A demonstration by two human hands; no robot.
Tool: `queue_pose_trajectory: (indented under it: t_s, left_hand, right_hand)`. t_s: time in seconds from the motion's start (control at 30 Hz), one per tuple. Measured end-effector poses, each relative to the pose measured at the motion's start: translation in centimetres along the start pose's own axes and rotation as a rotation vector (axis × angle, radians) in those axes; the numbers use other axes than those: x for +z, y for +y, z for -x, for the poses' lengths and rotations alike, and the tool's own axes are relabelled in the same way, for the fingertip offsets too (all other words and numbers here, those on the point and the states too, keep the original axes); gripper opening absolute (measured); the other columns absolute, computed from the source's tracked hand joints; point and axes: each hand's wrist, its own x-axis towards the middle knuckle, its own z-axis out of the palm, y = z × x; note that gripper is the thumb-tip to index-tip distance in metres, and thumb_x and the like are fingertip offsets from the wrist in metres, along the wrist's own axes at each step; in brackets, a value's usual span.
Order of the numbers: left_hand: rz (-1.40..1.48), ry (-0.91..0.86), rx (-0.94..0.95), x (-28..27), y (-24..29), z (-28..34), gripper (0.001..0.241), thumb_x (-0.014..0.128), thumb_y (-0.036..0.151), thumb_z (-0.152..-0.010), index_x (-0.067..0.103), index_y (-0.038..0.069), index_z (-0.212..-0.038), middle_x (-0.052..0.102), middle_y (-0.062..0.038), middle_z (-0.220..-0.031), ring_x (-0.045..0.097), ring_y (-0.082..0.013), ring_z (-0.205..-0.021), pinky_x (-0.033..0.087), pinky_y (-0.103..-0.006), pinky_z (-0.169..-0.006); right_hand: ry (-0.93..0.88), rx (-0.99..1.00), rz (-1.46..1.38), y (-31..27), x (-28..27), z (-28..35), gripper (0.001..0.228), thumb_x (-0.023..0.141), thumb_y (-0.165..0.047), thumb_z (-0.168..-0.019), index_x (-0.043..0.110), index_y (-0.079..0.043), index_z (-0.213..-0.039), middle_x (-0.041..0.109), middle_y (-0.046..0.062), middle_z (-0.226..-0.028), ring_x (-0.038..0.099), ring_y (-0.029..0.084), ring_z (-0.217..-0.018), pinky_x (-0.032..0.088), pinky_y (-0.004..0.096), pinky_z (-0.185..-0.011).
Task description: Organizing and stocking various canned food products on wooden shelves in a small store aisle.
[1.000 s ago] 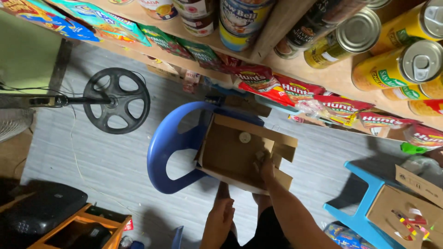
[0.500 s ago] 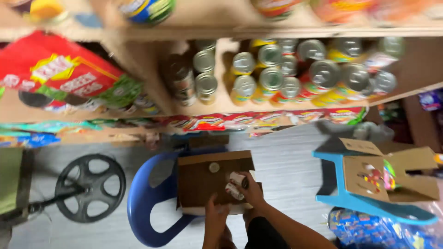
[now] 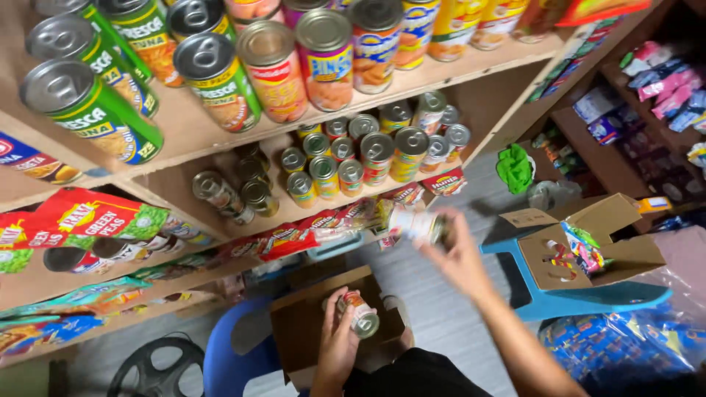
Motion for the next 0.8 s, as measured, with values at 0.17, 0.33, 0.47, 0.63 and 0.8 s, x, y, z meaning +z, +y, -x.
queue_pose_trajectory:
  t_s: [0.17,0.33,0.47,0.63,0.8]
  left_hand:
    - [0.008,-0.067,0.010,2.4,1.9,2.3,0.060,0.056,0.004,-0.095,0.035,0.011,-0.151,0.051,-0.014,-0.140,0.062,-0.0324,-0.121,0.052,-0.0477,-0.104]
    - [-0.107,-0.131,-0.016,3.7,2.8,2.9,0.074,0.059,0.000,-0.090,0.030,0.014,-0.156,0.047,-0.013,-0.141,0.058,-0.0317,-0.124,0.051,-0.0464,-0.107]
    - [-0.179,-0.076,-0.044,5.8,4.3,3.4,0.072,0.061,0.004,-0.090,0.031,0.014,-0.155,0.051,-0.015,-0.138,0.063,-0.0325,-0.117,0.055,-0.0468,-0.102]
    - [-0.161,-0.043,-0.006,4.0,2.3,3.1,0.068,0.061,0.007,-0.090,0.035,0.011,-0.153,0.057,-0.018,-0.133,0.069,-0.0333,-0.111,0.057,-0.0448,-0.093]
    - [-0.147,-0.020,0.014,3.6,1.3,3.5,0.063,0.059,0.009,-0.091,0.039,0.008,-0.151,0.060,-0.018,-0.131,0.069,-0.0332,-0.109,0.057,-0.0431,-0.090]
  right_hand:
    - [0.228,-0.561,0.594,-11.2,-6.4,-5.1,0.065,0.083,-0.012,-0.088,0.052,-0.005,-0.145,0.064,0.018,-0.137,0.064,0.025,-0.121,0.052,0.036,-0.099]
    - [0.218,-0.418,0.684,-13.3,-7.8,-10.1,0.066,0.085,-0.017,-0.085,0.051,-0.003,-0.139,0.069,0.020,-0.119,0.069,0.031,-0.103,0.055,0.040,-0.090]
    - [0.093,-0.408,0.639,-11.0,-8.3,-13.3,0.064,0.085,-0.014,-0.082,0.053,-0.002,-0.135,0.074,0.018,-0.109,0.075,0.029,-0.099,0.058,0.039,-0.085]
    - [0.053,-0.421,0.638,-9.3,-8.4,-14.9,0.064,0.085,-0.012,-0.082,0.053,-0.001,-0.137,0.073,0.020,-0.116,0.074,0.030,-0.103,0.057,0.040,-0.086]
    - [0.060,-0.463,0.662,-8.3,-8.5,-15.5,0.066,0.083,-0.010,-0.082,0.052,-0.001,-0.140,0.072,0.022,-0.119,0.073,0.032,-0.109,0.058,0.041,-0.090]
